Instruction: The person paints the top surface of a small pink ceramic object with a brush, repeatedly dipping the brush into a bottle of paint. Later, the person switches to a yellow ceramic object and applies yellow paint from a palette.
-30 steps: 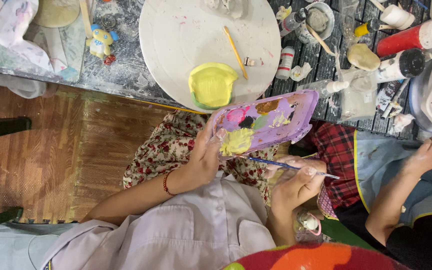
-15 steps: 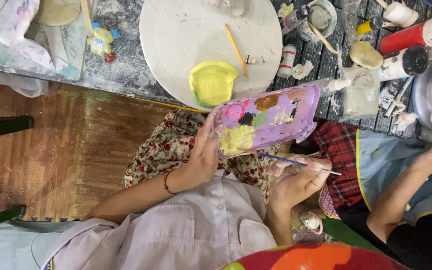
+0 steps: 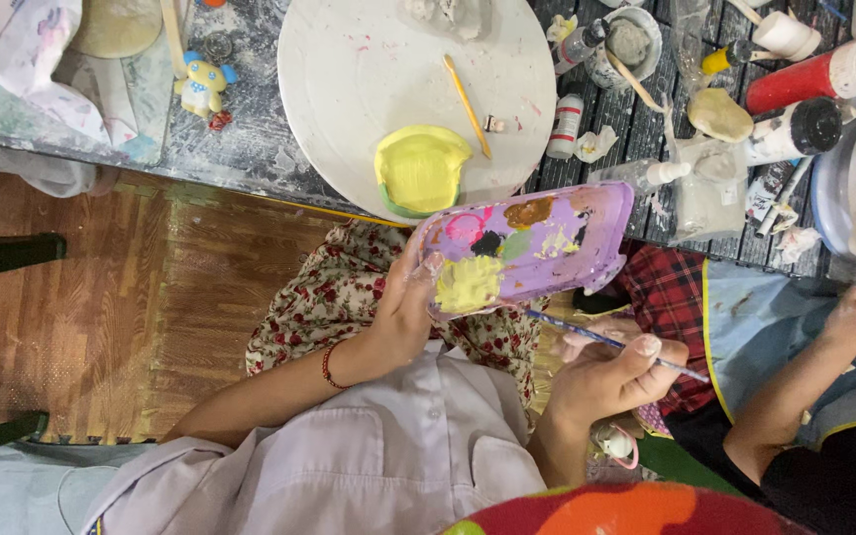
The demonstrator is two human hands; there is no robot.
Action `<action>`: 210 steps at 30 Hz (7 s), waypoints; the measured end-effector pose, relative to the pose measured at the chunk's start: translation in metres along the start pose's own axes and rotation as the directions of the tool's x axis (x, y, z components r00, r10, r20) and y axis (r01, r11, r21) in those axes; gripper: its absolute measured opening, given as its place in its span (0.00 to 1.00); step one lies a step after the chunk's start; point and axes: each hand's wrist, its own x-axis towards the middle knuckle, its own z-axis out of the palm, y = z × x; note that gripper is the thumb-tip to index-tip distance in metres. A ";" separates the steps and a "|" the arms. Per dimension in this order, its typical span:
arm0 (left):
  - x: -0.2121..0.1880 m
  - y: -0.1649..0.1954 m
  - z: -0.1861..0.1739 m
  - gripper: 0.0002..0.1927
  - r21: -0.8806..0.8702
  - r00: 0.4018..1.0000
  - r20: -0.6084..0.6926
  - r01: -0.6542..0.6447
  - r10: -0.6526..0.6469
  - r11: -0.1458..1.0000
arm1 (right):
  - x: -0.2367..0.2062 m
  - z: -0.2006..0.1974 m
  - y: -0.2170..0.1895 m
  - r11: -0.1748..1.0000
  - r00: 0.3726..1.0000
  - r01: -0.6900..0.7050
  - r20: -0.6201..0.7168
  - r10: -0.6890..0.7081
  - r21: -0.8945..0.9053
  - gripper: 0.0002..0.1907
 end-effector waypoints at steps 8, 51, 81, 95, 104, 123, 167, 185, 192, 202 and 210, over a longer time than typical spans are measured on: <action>0.000 0.002 -0.002 0.27 0.022 0.996 -0.056 0.070 -0.069 0.997 | 0.015 0.003 0.003 0.996 0.987 0.084 0.137 -0.080 -0.028 0.14; 0.099 0.090 -0.157 0.33 -0.473 0.916 -0.402 -0.197 -0.011 0.858 | 0.230 0.301 0.044 0.850 0.742 0.510 0.569 -0.355 -0.134 0.11; 0.070 0.057 -0.074 0.35 -0.344 0.977 -0.207 -0.118 0.047 0.931 | 0.065 0.108 0.000 0.902 0.800 0.427 0.439 -0.410 0.064 0.05; 0.014 -0.012 -0.011 0.31 -0.154 0.986 -0.103 0.112 -0.129 0.982 | 0.156 -0.109 0.016 0.912 0.687 0.382 0.613 -0.389 0.150 0.06; 0.007 -0.041 -0.003 0.31 -0.216 0.979 -0.044 0.183 -0.197 0.959 | 0.052 -0.079 -0.001 0.946 0.628 0.295 0.718 -0.298 0.134 0.06; 0.007 -0.020 0.006 0.30 -0.283 0.964 0.003 0.255 -0.265 0.925 | 0.030 -0.071 -0.033 0.956 0.772 0.257 0.624 -0.116 -0.141 0.06; 0.005 -0.011 0.007 0.31 -0.249 0.986 0.024 0.164 -0.163 0.955 | -0.015 -0.057 -0.018 0.994 0.967 0.090 0.243 -0.073 -0.058 0.17; 0.006 -0.011 0.005 0.30 -0.258 0.981 0.001 0.190 -0.197 0.947 | 0.005 -0.046 -0.030 0.912 0.876 0.368 0.397 -0.275 -0.179 0.09; 0.005 -0.011 0.007 0.30 -0.282 0.973 0.000 0.223 -0.232 0.933 | 0.002 -0.041 -0.039 0.901 0.881 0.374 0.390 -0.269 -0.221 0.13; 0.004 -0.009 0.004 0.30 -0.411 0.984 0.028 0.172 -0.177 0.895 | -0.008 -0.044 -0.030 0.919 0.873 0.360 0.406 -0.270 -0.163 0.14; 0.006 -0.017 0.002 0.30 -0.315 0.978 -0.024 0.188 -0.206 0.930 | -0.003 -0.055 -0.030 0.925 0.856 0.352 0.448 -0.257 -0.143 0.14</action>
